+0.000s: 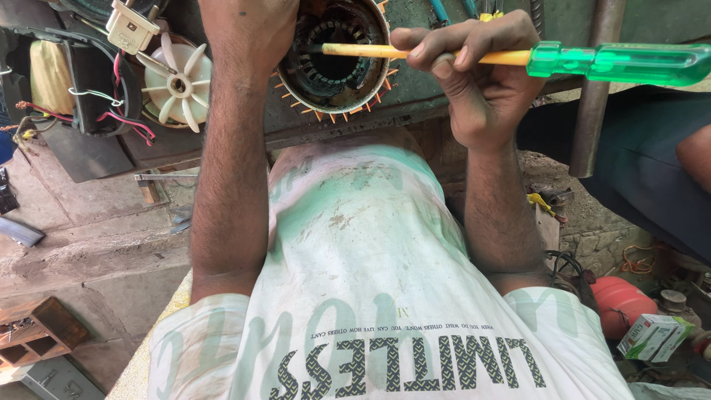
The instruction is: The person uses a screwdriver to scrape and clean the interior slots of a motor stator. They rotate the stator to access different sections while continuing to remove debris from the winding slots.
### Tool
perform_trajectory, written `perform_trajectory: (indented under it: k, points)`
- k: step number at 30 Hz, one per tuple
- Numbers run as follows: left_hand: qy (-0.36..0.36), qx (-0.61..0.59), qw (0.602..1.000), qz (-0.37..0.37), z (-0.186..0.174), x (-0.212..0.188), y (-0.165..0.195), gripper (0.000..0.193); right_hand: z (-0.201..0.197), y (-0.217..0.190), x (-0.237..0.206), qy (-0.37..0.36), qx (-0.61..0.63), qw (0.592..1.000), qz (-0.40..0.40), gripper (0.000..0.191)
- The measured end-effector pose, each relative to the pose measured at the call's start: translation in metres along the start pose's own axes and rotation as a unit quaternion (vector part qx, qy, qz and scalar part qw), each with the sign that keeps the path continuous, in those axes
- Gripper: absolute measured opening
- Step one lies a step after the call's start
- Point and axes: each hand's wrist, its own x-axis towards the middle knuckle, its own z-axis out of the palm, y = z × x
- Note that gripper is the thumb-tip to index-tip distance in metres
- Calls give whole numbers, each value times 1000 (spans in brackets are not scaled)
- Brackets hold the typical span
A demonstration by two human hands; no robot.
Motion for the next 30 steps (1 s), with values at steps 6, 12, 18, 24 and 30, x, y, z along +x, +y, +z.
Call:
perform_trajectory:
  k: [6, 12, 18, 24, 30]
  points:
    - [-17, 31, 999, -2, 7, -4, -4, 19, 2, 3, 3, 23, -3, 1000, 18, 13]
    - [-18, 51, 999, 0, 12, -5, -9, 19, 3, 8, 3, 89, -29, 994, 57, 6]
    - [8, 55, 998, 19, 11, -5, -10, 16, 5, 6, 1, 98, 22, 991, 83, 6]
    - [-5, 40, 999, 13, 9, -4, -8, 18, 5, 5, 2, 105, 22, 993, 58, 8]
    - [-2, 28, 1000, 5, 9, -3, -7, 20, 7, 8, 2, 100, 24, 993, 61, 8]
